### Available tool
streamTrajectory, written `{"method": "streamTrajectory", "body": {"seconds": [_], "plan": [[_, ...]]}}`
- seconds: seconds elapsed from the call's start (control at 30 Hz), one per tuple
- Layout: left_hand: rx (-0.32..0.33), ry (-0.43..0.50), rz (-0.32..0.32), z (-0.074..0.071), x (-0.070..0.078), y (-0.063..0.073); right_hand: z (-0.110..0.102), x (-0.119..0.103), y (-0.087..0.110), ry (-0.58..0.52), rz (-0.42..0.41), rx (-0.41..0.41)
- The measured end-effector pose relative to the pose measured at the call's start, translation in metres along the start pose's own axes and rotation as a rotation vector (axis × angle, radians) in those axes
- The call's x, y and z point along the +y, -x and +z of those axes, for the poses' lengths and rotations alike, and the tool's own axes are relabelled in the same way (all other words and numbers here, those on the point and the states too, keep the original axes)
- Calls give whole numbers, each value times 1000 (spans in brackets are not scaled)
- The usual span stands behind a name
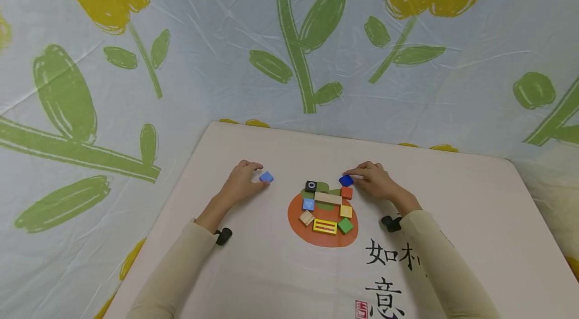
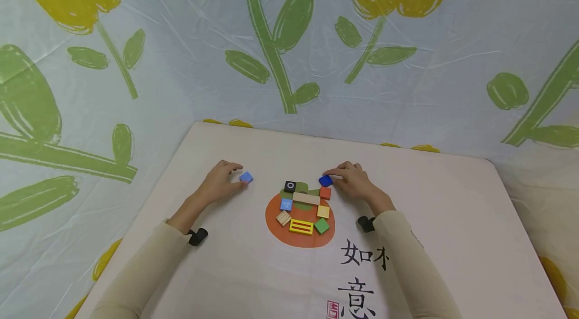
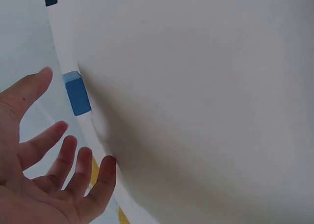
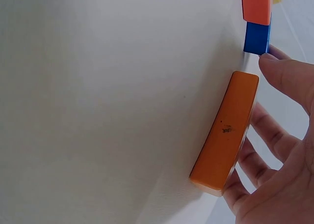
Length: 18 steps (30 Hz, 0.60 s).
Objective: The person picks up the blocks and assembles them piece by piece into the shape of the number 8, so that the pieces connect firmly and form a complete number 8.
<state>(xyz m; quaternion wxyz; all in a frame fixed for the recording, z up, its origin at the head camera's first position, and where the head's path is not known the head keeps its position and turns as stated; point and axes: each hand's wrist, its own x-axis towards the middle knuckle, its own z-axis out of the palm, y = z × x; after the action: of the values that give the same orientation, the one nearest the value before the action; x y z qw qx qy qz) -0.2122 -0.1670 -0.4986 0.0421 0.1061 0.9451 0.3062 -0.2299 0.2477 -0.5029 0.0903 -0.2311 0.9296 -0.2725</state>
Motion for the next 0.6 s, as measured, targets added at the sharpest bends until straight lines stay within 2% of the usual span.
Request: {"method": "streamTrajectory", "body": {"seconds": [0.23, 0.43, 0.6], "plan": [[-29, -71, 5, 5, 0, -5, 0, 1, 1, 4, -7, 0], [-46, -138, -16, 10, -1, -8, -2, 1, 1, 8, 1, -14], [-35, -140, -23, 11, 1, -8, -1, 2, 1, 2, -3, -8]]}}
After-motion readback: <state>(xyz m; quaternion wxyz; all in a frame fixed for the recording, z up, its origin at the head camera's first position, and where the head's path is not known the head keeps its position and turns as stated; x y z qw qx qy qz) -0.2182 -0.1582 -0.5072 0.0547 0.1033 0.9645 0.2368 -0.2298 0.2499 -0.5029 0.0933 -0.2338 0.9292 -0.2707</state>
